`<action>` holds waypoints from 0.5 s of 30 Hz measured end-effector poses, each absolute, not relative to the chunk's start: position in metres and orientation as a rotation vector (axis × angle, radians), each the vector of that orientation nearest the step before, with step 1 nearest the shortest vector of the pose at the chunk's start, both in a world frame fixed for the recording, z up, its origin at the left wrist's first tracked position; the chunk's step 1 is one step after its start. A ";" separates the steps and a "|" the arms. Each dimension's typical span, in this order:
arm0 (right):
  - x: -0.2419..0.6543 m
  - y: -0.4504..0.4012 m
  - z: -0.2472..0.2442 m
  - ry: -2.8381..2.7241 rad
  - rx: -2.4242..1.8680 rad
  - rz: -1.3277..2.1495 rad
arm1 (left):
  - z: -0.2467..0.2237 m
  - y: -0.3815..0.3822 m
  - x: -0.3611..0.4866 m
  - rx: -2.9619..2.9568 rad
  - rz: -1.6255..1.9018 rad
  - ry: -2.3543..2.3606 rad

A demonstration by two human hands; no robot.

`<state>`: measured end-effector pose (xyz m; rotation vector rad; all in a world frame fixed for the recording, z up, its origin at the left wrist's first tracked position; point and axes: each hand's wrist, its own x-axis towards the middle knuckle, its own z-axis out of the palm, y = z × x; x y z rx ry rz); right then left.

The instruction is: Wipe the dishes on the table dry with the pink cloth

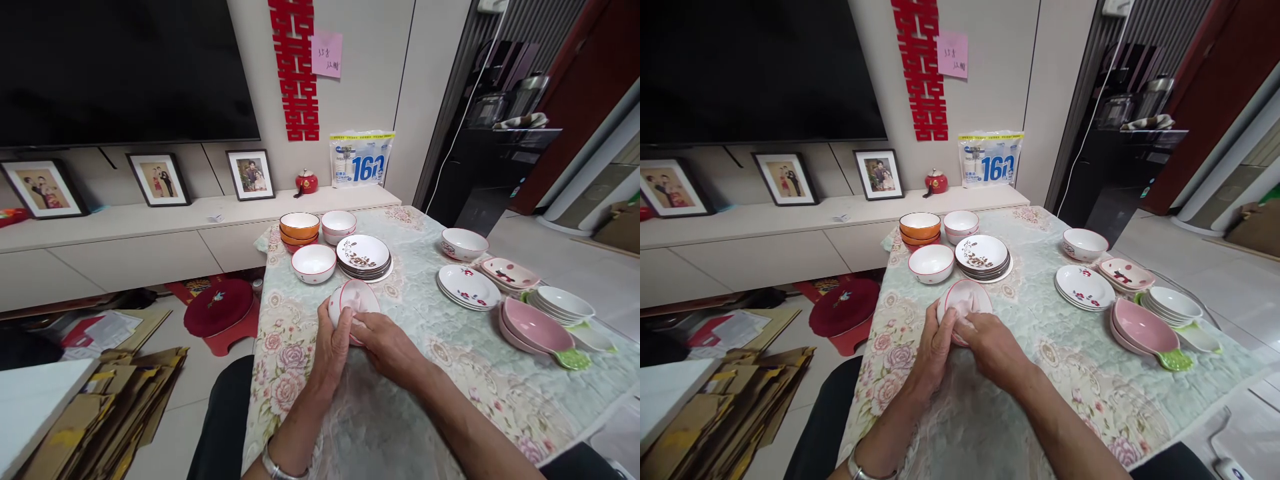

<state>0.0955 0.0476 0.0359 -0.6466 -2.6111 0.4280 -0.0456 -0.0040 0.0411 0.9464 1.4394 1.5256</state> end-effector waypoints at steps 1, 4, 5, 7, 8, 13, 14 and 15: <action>0.096 0.048 0.034 -2.617 -0.699 0.396 | 0.040 -0.004 -0.045 0.948 1.526 1.441; 0.094 0.044 0.030 -2.550 -0.779 0.538 | 0.038 -0.003 -0.041 0.954 1.531 1.473; 0.093 0.043 0.031 -2.483 -0.784 0.633 | 0.038 -0.003 -0.039 0.961 1.531 1.477; 0.091 0.039 0.036 -2.317 -0.769 0.851 | 0.038 -0.004 -0.038 0.979 1.528 1.468; 0.090 0.039 0.040 -2.254 -0.745 0.947 | 0.039 -0.005 -0.037 0.982 1.526 1.460; 0.092 0.042 0.047 -2.423 -0.529 0.956 | 0.042 -0.005 -0.043 0.986 1.531 1.458; 0.093 0.043 0.045 -2.467 -0.535 0.891 | 0.042 -0.004 -0.044 0.985 1.531 1.451; 0.094 0.044 0.043 -2.508 -0.559 0.804 | 0.042 -0.004 -0.046 0.984 1.530 1.442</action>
